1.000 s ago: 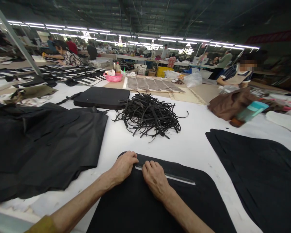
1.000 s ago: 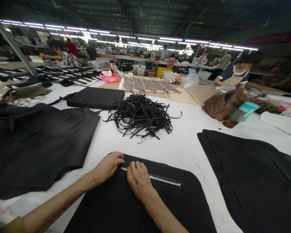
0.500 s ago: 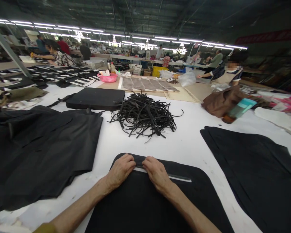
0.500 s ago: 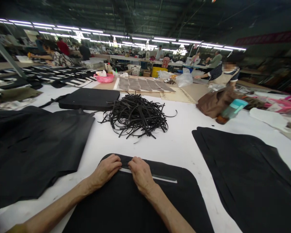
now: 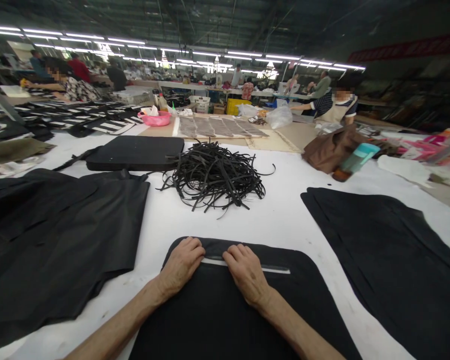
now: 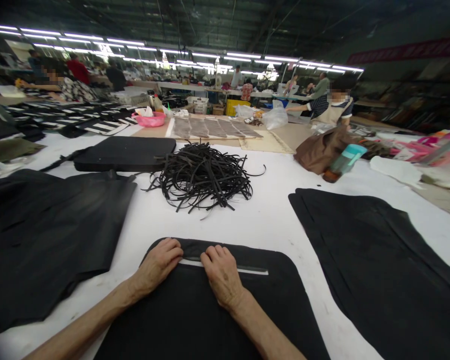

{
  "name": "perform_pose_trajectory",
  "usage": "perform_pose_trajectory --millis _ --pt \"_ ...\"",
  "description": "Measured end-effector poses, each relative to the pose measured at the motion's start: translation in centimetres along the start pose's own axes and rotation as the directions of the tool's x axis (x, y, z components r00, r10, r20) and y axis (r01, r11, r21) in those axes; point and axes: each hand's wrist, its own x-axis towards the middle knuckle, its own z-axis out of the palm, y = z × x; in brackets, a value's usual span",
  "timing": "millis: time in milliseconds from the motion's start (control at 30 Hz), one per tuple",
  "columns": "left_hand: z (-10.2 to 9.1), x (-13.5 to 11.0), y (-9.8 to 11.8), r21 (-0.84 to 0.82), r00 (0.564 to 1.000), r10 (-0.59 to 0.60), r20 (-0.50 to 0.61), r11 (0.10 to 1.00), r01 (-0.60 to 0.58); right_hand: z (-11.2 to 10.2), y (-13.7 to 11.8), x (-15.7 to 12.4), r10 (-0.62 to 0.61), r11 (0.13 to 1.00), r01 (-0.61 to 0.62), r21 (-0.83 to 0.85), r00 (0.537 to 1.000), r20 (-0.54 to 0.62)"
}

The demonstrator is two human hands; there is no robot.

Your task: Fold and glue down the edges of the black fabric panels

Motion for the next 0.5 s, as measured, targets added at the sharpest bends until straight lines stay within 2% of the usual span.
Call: perform_pose_trajectory --millis 267,500 --pt "-0.6 0.6 0.3 -0.018 0.998 -0.03 0.048 0.999 0.031 -0.2 1.2 -0.8 0.156 0.983 -0.159 0.095 0.987 0.043" --pt "-1.2 1.0 0.6 -0.021 0.991 -0.095 0.094 0.995 0.097 -1.3 0.9 -0.2 0.297 0.93 -0.318 0.184 0.946 0.132"
